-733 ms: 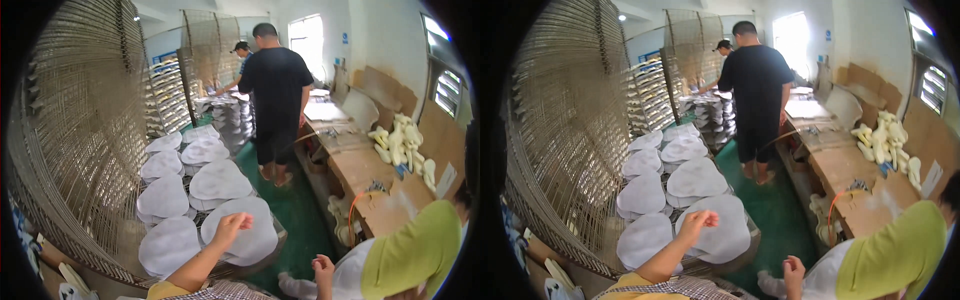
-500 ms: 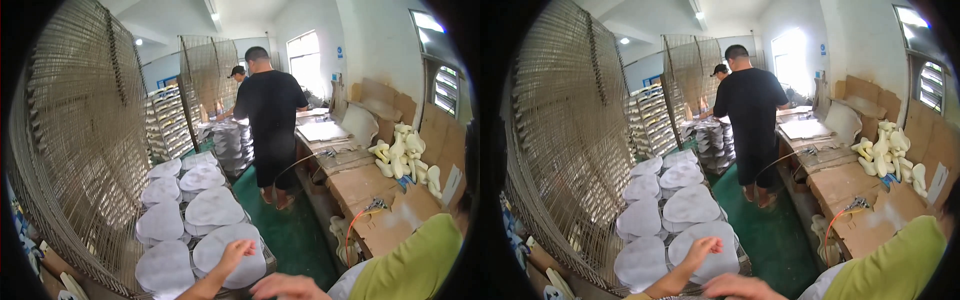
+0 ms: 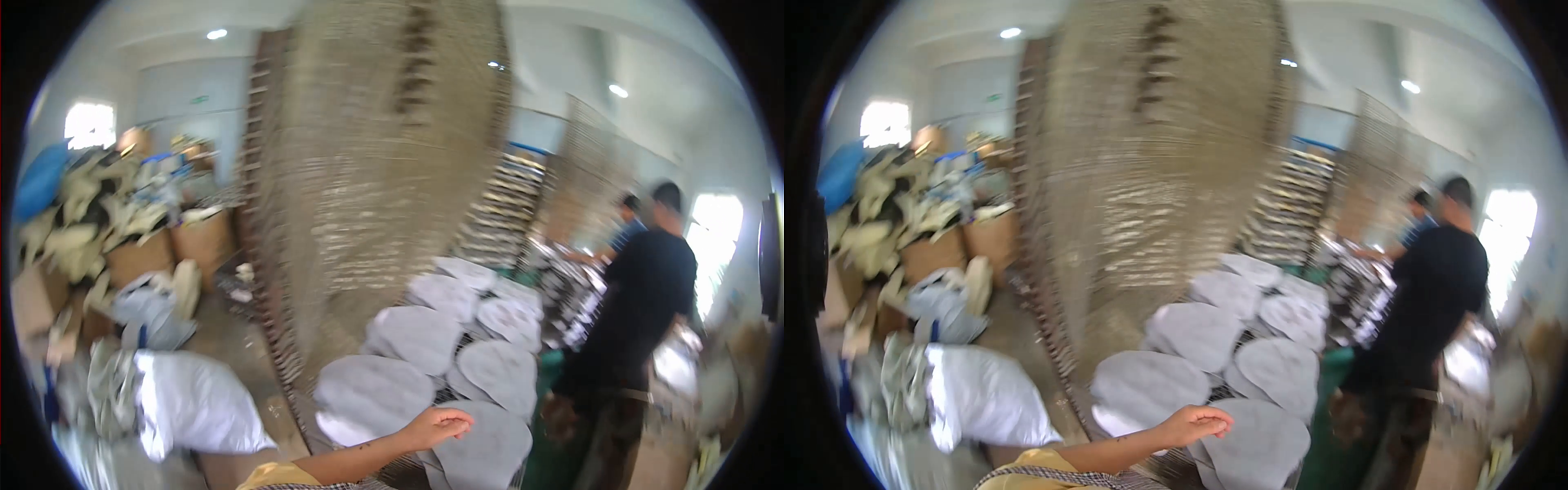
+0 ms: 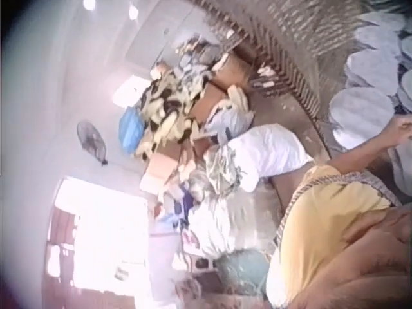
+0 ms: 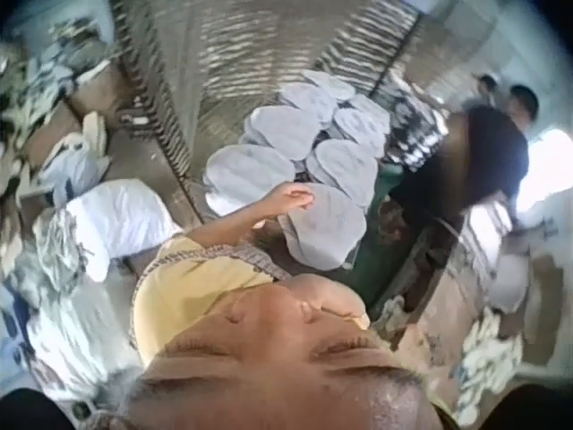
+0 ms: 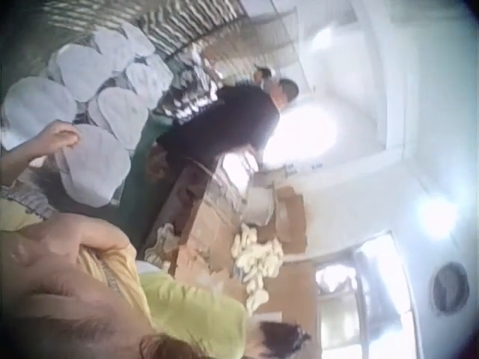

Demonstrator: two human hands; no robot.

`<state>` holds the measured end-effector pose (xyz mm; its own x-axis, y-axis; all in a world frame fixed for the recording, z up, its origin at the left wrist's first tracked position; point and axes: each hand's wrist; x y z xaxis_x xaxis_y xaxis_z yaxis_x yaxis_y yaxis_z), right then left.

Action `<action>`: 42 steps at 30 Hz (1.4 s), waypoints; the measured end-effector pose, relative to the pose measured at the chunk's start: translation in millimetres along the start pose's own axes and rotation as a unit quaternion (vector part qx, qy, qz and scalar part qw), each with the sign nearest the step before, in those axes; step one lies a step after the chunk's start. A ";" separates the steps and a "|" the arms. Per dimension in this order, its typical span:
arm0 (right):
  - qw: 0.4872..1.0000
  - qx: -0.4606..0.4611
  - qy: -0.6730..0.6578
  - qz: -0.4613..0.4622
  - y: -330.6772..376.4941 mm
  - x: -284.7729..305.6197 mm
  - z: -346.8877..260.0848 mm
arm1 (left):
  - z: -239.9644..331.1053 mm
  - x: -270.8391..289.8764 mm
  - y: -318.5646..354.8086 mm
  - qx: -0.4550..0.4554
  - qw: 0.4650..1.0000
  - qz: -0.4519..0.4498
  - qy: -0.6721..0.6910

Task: Spraying adhesive onto foam components and arranging them on a drying rack for further processing.

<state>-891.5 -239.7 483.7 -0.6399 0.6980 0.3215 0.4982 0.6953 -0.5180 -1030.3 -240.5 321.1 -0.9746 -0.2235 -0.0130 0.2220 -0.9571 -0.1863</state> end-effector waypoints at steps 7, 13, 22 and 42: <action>0.977 0.025 -0.087 -0.194 -58.4 -2.4 34.5 | 34.9 62.1 146.3 -0.014 0.962 0.270 -0.041; 0.971 0.007 -0.112 -0.212 -94.8 -17.5 58.8 | 109.8 106.9 223.2 -0.161 0.867 0.469 -0.047; 0.978 -0.073 -0.035 -0.194 -190.5 -16.1 121.5 | 72.2 276.5 266.7 -0.201 0.765 0.607 0.079; 0.969 -0.186 0.106 -0.126 -374.6 10.5 255.4 | 104.9 551.8 251.9 0.081 0.893 0.208 -0.391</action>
<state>-1234.3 -536.6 478.6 -0.6546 0.4897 0.5760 0.5428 0.8347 -0.0929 -1509.2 -624.3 370.1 -0.5025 -0.5658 0.6537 0.6233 -0.7611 -0.1795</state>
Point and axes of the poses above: each hand's wrist, its own y-axis away from the middle knuckle, its own x-axis out of the back of the hand, z = x × y, and after that the axes turned 7 degrees about -y, right-handed
